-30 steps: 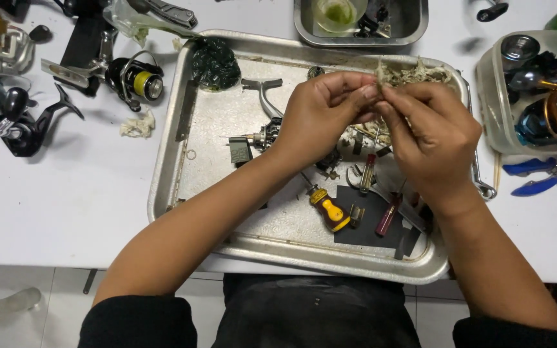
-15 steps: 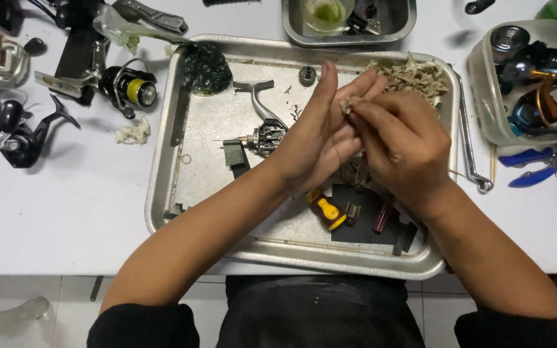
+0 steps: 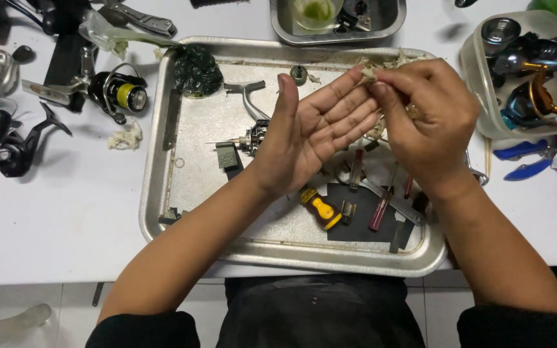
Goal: Disassembling and cleaning a fishing reel on a metal tray at a workstation.
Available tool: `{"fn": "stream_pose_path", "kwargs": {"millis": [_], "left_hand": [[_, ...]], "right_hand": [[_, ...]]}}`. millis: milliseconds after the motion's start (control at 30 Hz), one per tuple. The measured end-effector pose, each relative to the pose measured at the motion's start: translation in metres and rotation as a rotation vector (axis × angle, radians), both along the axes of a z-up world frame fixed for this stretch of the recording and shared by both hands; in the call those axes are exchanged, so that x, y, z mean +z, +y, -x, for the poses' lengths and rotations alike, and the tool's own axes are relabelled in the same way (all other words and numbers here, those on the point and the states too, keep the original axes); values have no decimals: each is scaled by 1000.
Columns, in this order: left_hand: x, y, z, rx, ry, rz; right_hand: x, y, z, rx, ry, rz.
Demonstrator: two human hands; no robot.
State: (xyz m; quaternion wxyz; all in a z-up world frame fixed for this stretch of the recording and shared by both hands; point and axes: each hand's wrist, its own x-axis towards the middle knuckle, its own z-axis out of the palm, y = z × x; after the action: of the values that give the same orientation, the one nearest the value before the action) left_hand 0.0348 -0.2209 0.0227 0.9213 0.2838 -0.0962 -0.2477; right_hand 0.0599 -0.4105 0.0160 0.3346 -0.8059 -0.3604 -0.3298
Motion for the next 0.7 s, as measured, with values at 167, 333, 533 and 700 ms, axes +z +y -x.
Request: {"fn": "stream_pose_path", "kwargs": {"millis": [167,333,533,700], "left_hand": [[12,0,-1,80,-26,-79],[5,-2,0,122,-34,-109],[6,-4,6,165,-34,-63],[4,-6,8,185,-46,-99]], "right_hand": [[-10,0,4,33,-32,25],[-7,4,1,18,22,-33],[-7,10,1,-3,42,-62],[-8,5,9,56,-20,1]]}}
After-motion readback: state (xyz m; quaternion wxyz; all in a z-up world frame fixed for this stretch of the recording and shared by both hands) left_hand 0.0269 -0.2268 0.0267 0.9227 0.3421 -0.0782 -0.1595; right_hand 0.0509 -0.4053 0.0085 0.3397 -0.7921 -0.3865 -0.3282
